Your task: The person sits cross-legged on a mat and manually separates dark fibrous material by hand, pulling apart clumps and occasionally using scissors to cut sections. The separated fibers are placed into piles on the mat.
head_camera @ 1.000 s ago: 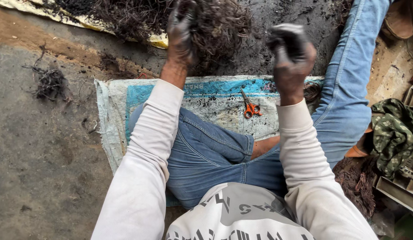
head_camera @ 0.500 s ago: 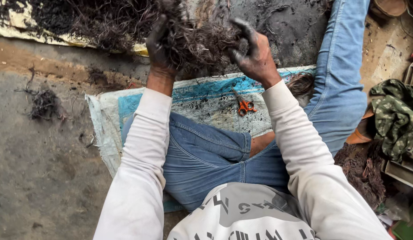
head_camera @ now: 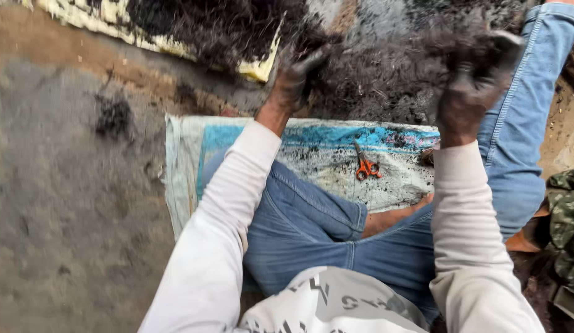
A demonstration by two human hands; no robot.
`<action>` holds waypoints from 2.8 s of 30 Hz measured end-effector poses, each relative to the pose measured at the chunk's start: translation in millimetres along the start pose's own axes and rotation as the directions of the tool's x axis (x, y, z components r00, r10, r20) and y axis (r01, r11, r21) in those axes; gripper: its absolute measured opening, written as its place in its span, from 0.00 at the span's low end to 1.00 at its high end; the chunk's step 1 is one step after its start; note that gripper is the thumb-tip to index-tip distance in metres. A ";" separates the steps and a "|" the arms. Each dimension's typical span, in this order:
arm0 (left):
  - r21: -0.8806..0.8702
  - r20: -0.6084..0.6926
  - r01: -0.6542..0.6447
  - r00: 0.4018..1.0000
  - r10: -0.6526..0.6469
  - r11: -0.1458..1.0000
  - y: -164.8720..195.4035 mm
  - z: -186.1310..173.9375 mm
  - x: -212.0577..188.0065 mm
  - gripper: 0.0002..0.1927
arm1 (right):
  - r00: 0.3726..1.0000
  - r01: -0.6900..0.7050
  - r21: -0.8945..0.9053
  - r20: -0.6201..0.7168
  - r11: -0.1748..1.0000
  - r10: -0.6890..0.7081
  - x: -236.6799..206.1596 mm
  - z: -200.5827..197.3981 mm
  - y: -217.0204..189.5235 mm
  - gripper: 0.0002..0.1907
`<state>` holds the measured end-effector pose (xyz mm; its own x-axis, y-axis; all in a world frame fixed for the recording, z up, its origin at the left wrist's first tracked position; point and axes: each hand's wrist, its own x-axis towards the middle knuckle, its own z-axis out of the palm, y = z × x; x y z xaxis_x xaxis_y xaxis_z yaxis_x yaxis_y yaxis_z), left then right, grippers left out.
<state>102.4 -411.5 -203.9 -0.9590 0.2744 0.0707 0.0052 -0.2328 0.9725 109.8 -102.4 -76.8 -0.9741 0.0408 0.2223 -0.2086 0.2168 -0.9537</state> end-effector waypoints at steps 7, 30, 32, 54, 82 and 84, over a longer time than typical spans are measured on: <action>-0.551 -0.081 0.272 0.923 -0.375 0.789 -15.4 -10.0 -4.5 0.35 | 0.985 0.009 0.275 -0.170 0.962 0.039 -1.4 -5.1 15.8 0.18; -0.687 -0.403 -0.087 0.872 -0.279 0.721 12.9 -5.4 3.3 0.13 | 0.917 0.074 -0.476 0.377 0.877 0.128 -77.8 4.1 -40.6 0.12; -0.782 -0.302 -0.045 0.900 -0.314 0.621 13.0 -4.9 1.8 0.11 | 0.945 0.012 -0.499 0.288 0.866 0.153 -68.6 1.3 -39.8 0.06; -0.735 -0.172 0.158 0.898 -0.406 0.660 2.4 3.6 -0.1 0.23 | 0.886 0.053 -0.220 0.460 0.974 0.055 -5.0 68.3 -37.1 0.14; -0.494 -0.185 0.204 0.925 -0.331 0.845 33.4 21.0 -2.1 0.68 | 0.928 -0.354 0.357 0.020 0.865 0.371 -10.7 46.8 -3.0 0.15; -0.464 -0.209 0.237 0.907 -0.366 0.854 30.9 21.1 -3.0 0.67 | 0.954 -0.297 0.244 0.033 0.923 0.298 -12.4 45.8 -5.6 0.13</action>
<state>111.4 -399.9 -169.3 -0.9310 0.1387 -0.3378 -0.3543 -0.5664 0.7440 119.1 -148.8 -83.5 -0.9943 0.0714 -0.0792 0.0757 -0.0496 -0.9959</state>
